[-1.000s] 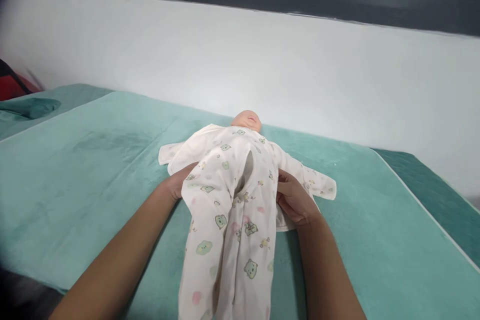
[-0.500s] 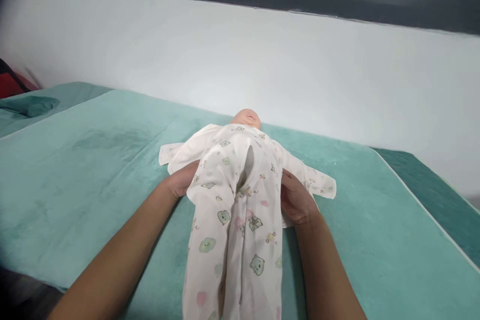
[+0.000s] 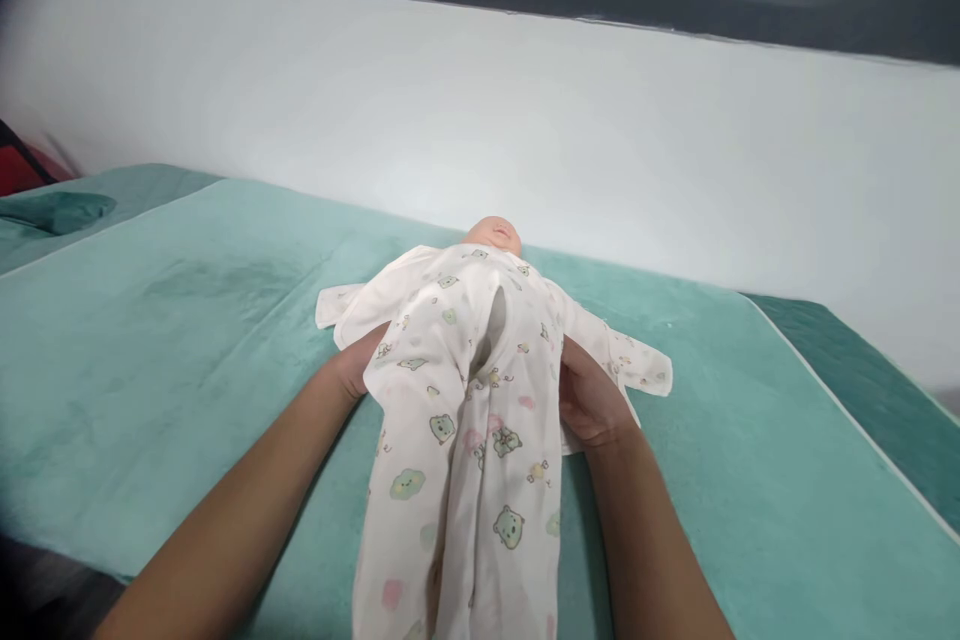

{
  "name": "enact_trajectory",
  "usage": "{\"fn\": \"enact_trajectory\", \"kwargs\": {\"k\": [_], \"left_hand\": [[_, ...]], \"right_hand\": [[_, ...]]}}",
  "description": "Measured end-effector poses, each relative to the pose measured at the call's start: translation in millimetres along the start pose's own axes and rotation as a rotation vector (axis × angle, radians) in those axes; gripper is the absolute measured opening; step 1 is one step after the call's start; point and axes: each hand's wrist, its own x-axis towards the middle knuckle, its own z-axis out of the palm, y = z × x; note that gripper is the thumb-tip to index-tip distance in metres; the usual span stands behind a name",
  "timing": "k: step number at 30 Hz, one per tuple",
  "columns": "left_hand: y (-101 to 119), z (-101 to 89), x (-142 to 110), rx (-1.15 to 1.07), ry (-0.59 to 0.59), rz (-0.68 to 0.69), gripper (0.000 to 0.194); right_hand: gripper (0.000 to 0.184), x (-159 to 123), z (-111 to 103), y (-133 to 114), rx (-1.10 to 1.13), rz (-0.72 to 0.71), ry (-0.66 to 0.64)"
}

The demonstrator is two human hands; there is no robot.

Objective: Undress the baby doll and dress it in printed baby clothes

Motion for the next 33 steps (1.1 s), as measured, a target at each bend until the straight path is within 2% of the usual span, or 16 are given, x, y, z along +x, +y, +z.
{"fn": "enact_trajectory", "kwargs": {"k": [3,7,13,19,23,26,29,33], "left_hand": [[2,3.4,-2,0.025,0.017,0.031,0.039],[2,5.9,-3,0.018,-0.019,0.048,0.041],[2,7.0,-3,-0.034,-0.010,0.004,0.043],[1,7.0,-3,-0.091,-0.023,0.015,0.036],[-3,5.0,-1,-0.112,-0.030,0.025,0.035],[-6,3.8,1,-0.130,-0.035,0.005,0.036],[-7,3.9,1,-0.140,-0.026,-0.025,0.039],[-7,4.5,1,-0.125,-0.011,-0.055,0.042]], "right_hand": [[0.037,-1,4,-1,0.028,-0.019,-0.027],[0.032,0,3,1,0.045,-0.050,-0.049],[0.036,3,-8,10,0.003,0.011,-0.007],[0.028,3,-4,9,0.047,0.041,-0.044],[0.031,0,2,4,0.051,0.038,0.010],[0.025,-1,7,1,0.037,0.026,0.054],[0.022,-3,10,-2,-0.023,-0.018,0.077],[0.026,-5,12,-5,-0.194,0.000,0.093]]}}
